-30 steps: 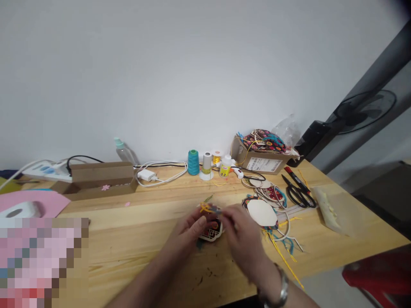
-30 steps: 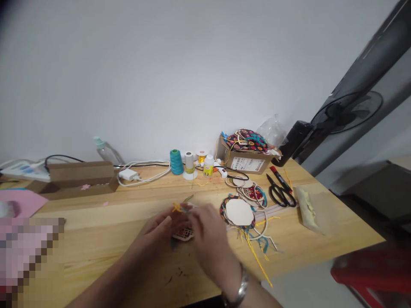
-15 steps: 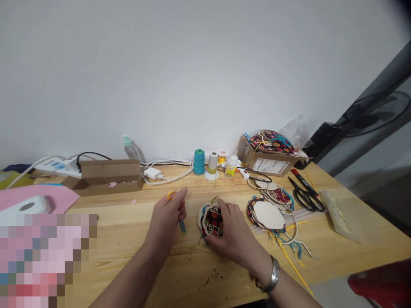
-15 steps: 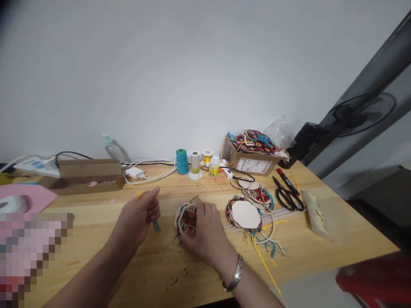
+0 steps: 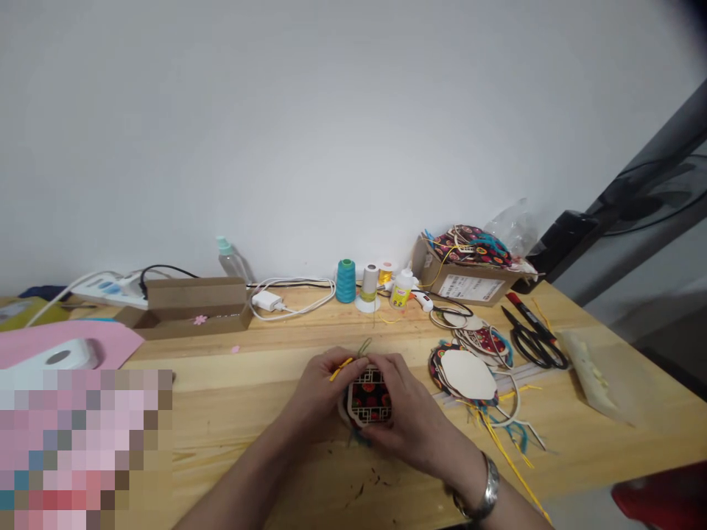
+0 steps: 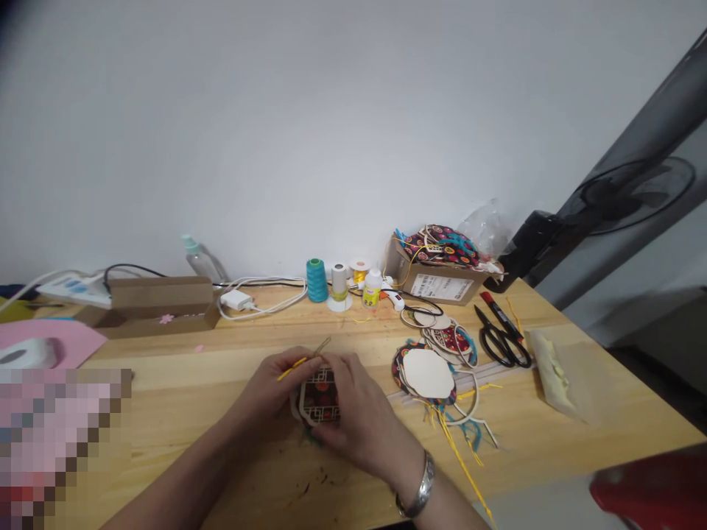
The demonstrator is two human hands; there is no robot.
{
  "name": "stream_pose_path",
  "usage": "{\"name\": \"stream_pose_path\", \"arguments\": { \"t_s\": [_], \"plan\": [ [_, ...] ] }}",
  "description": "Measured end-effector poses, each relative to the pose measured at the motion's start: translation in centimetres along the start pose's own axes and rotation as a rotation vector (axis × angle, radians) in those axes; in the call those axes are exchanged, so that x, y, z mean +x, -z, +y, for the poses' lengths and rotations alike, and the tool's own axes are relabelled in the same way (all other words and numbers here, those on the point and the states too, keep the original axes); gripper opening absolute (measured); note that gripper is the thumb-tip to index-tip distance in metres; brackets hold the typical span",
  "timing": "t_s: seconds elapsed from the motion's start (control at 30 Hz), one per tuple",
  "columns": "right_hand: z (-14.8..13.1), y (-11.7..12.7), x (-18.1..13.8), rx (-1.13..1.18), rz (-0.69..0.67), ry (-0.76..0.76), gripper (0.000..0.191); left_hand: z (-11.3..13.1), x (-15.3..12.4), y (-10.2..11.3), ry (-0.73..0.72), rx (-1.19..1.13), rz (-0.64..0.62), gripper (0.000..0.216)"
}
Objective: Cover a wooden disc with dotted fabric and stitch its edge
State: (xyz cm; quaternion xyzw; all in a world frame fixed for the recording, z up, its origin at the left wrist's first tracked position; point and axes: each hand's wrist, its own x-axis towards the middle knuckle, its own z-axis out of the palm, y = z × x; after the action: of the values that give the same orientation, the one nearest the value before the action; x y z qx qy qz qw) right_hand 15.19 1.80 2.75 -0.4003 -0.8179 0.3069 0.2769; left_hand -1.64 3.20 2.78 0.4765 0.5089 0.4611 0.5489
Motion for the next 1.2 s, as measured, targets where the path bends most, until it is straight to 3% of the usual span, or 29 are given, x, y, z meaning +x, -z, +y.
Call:
{"name": "stream_pose_path", "arguments": {
  "t_s": [0.17, 0.33, 0.43, 0.67, 0.8, 0.97, 1.2],
  "plan": [
    [1.0, -1.1, 0.2, 0.308, 0.055, -0.152, 0.082, -0.6, -0.3, -0.7, 0.046, -0.107, 0.055, 0.023],
    [2.1, -2.4, 0.7, 0.683, 0.094, -0.245, 0.031, -1.0, -0.1, -0.9, 0.062, -0.206, 0.204, 0.020],
    [2.2, -2.5, 0.7, 0.712, 0.127, -0.240, 0.021, -1.0, 0.0, -1.0, 0.061, -0.277, 0.256, 0.022],
    [1.8, -2.0, 0.7, 0.832, 0.164, -0.198, 0.021, -0.4, 0.2, -0.7, 0.057, -0.499, 0.336, 0.029],
    [1.8, -2.0, 0.7, 0.894, 0.179, -0.205, 0.020, -0.3, 0.2, 0.0, 0.082, -0.589, 0.322, 0.034],
    [2.4, -2.2, 0.8, 0.944, 0.267, -0.283, 0.023, 0.0, 0.1, 0.2, 0.095, -0.635, 0.277, 0.040],
    [2.9, -1.6, 1.1, 0.906, 0.387, -0.349, 0.033, 0.3, 0.8, 0.9, 0.092, -0.718, 0.332, 0.037]
  ]
}}
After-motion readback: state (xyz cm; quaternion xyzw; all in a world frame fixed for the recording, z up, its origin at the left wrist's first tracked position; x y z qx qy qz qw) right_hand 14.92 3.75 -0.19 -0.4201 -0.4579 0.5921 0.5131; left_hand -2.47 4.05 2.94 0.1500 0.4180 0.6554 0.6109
